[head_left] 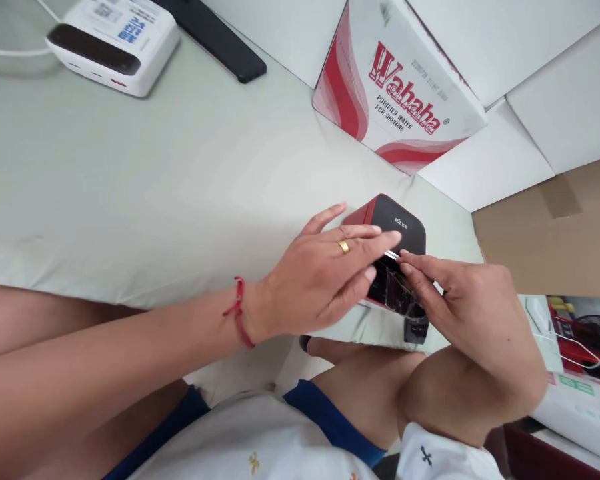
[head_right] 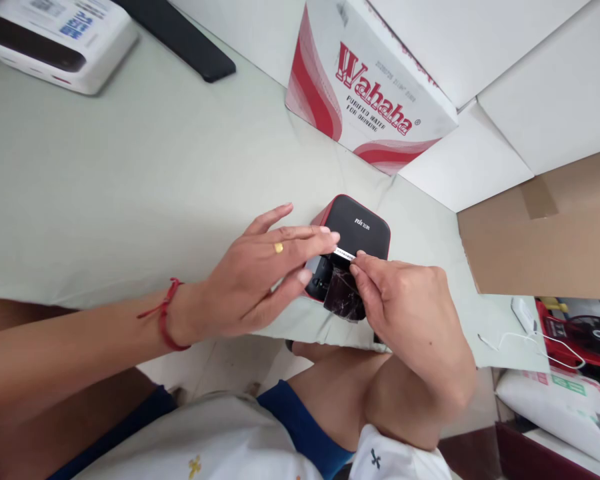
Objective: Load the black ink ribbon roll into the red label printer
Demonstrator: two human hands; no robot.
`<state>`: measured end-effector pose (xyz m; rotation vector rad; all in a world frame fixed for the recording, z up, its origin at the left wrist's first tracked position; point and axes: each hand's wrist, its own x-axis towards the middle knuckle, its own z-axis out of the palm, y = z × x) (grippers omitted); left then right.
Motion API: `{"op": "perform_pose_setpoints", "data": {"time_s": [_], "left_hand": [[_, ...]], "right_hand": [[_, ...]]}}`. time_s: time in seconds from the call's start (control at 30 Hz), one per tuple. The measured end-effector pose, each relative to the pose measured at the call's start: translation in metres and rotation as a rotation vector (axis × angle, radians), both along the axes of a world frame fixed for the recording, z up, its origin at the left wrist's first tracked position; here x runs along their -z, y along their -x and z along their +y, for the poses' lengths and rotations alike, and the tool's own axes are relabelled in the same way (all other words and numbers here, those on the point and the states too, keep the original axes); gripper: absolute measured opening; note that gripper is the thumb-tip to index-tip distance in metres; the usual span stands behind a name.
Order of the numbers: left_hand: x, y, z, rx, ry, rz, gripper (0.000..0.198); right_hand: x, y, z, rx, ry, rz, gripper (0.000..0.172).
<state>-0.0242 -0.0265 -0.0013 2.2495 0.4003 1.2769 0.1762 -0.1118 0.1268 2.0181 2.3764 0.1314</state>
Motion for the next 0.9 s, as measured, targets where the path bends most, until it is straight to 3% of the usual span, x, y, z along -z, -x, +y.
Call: {"op": "perform_pose_setpoints", "data": {"time_s": [0.2,0.37,0.57,0.63,0.8,0.9], "left_hand": [[-0.01,-0.002,0.014,-0.001,0.124,0.127,0.038],[-0.016,-0.004,0.016,-0.023,0.101,0.176,0.039],[-0.013,-0.005,0.017,-0.037,0.113,0.182,0.035],[-0.007,-0.006,0.017,-0.016,0.138,0.123,0.032],[0.007,-0.005,0.015,0.085,0.195,-0.048,0.035],[0.007,-0.002,0.014,0.083,0.287,-0.038,0.04]], "right_hand": [[0.002,0.001,0.004,0.032,0.052,0.013,0.041],[0.003,0.003,0.006,0.059,0.06,-0.039,0.044],[0.006,0.003,0.008,0.085,0.048,-0.024,0.04],[0.009,0.002,0.011,0.166,-0.004,0.061,0.04],[0.016,-0.015,0.019,0.399,-0.087,0.523,0.037],[0.014,-0.032,0.021,0.474,-0.198,0.548,0.038]]}}
